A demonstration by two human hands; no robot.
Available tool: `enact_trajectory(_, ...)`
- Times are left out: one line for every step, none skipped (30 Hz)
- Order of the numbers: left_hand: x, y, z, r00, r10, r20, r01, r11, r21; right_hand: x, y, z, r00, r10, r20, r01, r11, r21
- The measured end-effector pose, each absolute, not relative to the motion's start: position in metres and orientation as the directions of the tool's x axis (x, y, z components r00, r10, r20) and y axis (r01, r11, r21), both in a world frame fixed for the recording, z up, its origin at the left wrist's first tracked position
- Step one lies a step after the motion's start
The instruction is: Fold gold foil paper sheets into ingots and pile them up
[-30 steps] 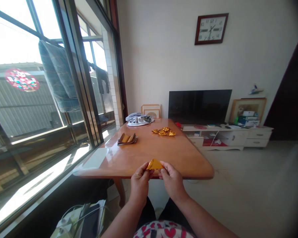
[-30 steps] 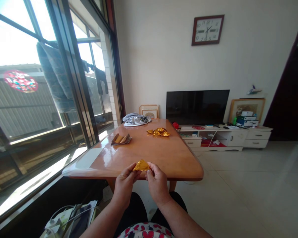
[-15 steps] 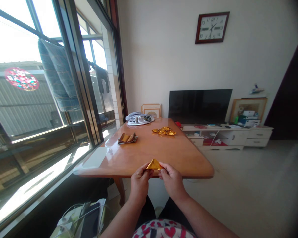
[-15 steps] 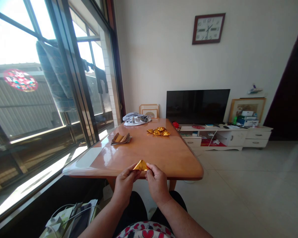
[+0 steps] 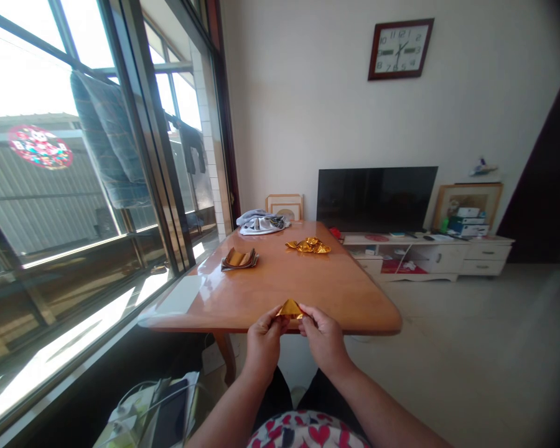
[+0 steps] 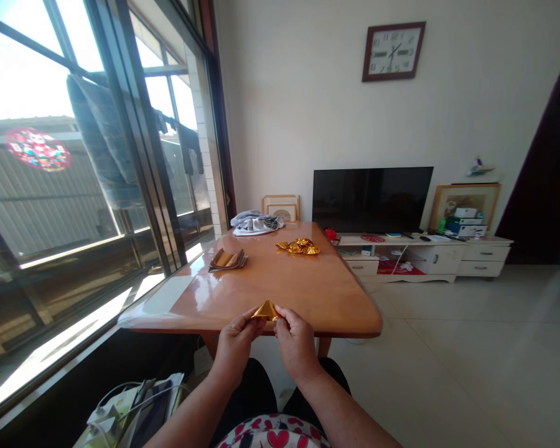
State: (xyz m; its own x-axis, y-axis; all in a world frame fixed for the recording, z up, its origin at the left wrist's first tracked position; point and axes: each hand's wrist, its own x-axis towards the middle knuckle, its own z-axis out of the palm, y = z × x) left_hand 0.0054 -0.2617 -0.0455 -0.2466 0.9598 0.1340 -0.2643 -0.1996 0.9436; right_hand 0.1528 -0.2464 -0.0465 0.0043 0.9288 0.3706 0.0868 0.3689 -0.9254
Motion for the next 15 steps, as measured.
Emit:
enact_trajectory(0.0051,-0.2613,-0.0462,-0.242,0.961,0.135,-0.264,-0.199,0.944,0.1528,-0.2463,-0.0464,0.006,0.928,0.373,0.088,0.372,-0.924)
enact_trajectory(0.0048,-0.2609,-0.0468,-0.238,0.962,0.136,-0.265,-0.199,0.943,0.1529,-0.2460,-0.0464,0.007,0.926,0.378,0.091,0.376,-0.922)
enact_trajectory(0.0045,-0.2606,-0.0472,-0.235,0.962,0.137,-0.267,-0.199,0.943,0.1529,-0.2457,-0.0466,0.008,0.923,0.384,0.098,0.382,-0.919)
enact_trajectory(0.0043,-0.2605,-0.0473,-0.231,0.963,0.137,-0.267,-0.199,0.943,0.1530,-0.2454,-0.0469,0.007,0.920,0.392,0.106,0.390,-0.915)
enact_trajectory(0.0042,-0.2605,-0.0472,-0.228,0.964,0.139,-0.267,-0.199,0.943,0.1531,-0.2451,-0.0470,0.006,0.916,0.400,0.116,0.397,-0.910)
enact_trajectory(0.0041,-0.2606,-0.0468,-0.226,0.964,0.141,-0.265,-0.200,0.943,0.1532,-0.2449,-0.0470,0.005,0.913,0.407,0.124,0.403,-0.907)
enact_trajectory(0.0040,-0.2608,-0.0461,-0.223,0.964,0.142,-0.263,-0.200,0.944,0.1532,-0.2449,-0.0468,0.004,0.912,0.411,0.127,0.407,-0.904)
enact_trajectory(0.0041,-0.2611,-0.0454,-0.221,0.965,0.142,-0.261,-0.199,0.944,0.1532,-0.2450,-0.0464,0.004,0.912,0.411,0.126,0.407,-0.905)
enact_trajectory(0.0043,-0.2614,-0.0446,-0.220,0.965,0.140,-0.262,-0.196,0.945,0.1531,-0.2454,-0.0457,0.004,0.914,0.405,0.119,0.402,-0.908)
enact_trajectory(0.0046,-0.2617,-0.0438,-0.221,0.966,0.134,-0.265,-0.192,0.945,0.1528,-0.2459,-0.0449,0.002,0.918,0.397,0.108,0.395,-0.912)
enact_trajectory(0.0049,-0.2619,-0.0431,-0.224,0.966,0.127,-0.273,-0.187,0.944,0.1523,-0.2464,-0.0440,0.001,0.922,0.388,0.095,0.387,-0.917)
enact_trajectory(0.0054,-0.2619,-0.0426,-0.231,0.966,0.119,-0.283,-0.184,0.941,0.1516,-0.2470,-0.0431,0.004,0.924,0.381,0.080,0.380,-0.922)
enact_trajectory(0.0060,-0.2617,-0.0422,-0.242,0.964,0.112,-0.293,-0.182,0.938,0.1507,-0.2475,-0.0424,0.012,0.927,0.376,0.064,0.375,-0.925)
enact_trajectory(0.0066,-0.2613,-0.0420,-0.255,0.961,0.107,-0.302,-0.184,0.935,0.1499,-0.2479,-0.0417,0.022,0.928,0.371,0.049,0.370,-0.928)
enact_trajectory(0.0072,-0.2609,-0.0419,-0.265,0.959,0.104,-0.305,-0.186,0.934,0.1490,-0.2482,-0.0413,0.036,0.930,0.365,0.035,0.364,-0.931)
